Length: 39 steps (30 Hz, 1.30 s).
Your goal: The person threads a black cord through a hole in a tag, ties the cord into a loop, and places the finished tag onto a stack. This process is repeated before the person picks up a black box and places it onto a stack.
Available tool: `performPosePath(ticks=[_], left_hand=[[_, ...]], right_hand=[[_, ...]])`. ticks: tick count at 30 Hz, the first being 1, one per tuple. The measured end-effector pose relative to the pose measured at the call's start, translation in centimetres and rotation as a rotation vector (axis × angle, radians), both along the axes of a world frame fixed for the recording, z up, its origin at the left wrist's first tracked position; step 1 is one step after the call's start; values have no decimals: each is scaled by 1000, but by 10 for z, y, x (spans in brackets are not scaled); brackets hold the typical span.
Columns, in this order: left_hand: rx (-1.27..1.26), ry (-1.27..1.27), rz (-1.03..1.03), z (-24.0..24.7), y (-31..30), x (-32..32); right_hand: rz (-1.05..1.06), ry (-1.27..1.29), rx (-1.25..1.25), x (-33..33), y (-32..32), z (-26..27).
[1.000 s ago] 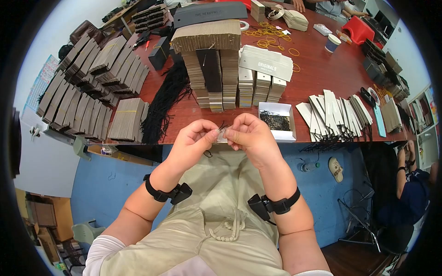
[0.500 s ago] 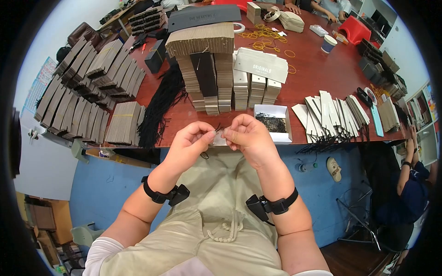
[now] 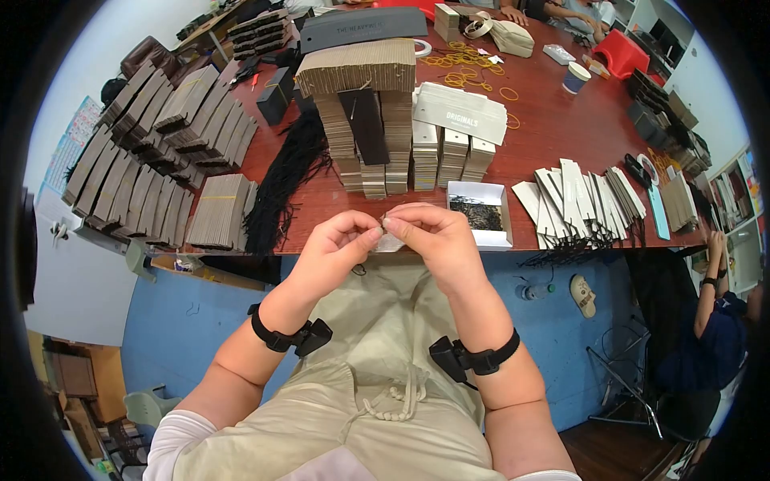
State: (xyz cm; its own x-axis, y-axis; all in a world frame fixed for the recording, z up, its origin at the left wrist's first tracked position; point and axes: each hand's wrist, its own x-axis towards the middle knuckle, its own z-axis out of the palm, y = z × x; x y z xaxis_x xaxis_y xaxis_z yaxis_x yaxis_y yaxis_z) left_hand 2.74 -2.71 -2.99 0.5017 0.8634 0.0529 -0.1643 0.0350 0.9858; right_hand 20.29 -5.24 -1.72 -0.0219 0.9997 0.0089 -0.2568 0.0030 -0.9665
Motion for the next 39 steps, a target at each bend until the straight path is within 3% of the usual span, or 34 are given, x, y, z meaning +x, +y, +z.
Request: performPosePath(ticks=[5,11,17,20,24,26,27,30,31,36,39], left_hand=[[-7,12,-18,2,-1,-4],[-20,-1,-51,6,-2,-6],[-47,-23,-42,5,-3,-6],[-95,-22,-69,5,-3,-6],[-57,-2,-164,8,-2,-9],[22,5,-224,8,-1,-10],[62,9,-253,8,0,-10],[478,488,-279,29,16,-33],[501,547,-244,41,16,-35],[935,395,-141,39,27,-23],[1002,411,64,31,23,-8]], right_hand=[[34,-16,28,3,3,-1],[78,-7,-124,2,7,-4],[119,4,-62,1,6,2],[158,117,8,2,10,-4],[345,516,12,1,12,-21],[426,656,-28,1,11,-30],[421,608,-84,3,11,-27],[400,459,-230,7,5,-19],[388,403,-262,7,4,-18],[270,67,-243,-9,-5,-7],[167,-4,-154,-16,-8,-3]])
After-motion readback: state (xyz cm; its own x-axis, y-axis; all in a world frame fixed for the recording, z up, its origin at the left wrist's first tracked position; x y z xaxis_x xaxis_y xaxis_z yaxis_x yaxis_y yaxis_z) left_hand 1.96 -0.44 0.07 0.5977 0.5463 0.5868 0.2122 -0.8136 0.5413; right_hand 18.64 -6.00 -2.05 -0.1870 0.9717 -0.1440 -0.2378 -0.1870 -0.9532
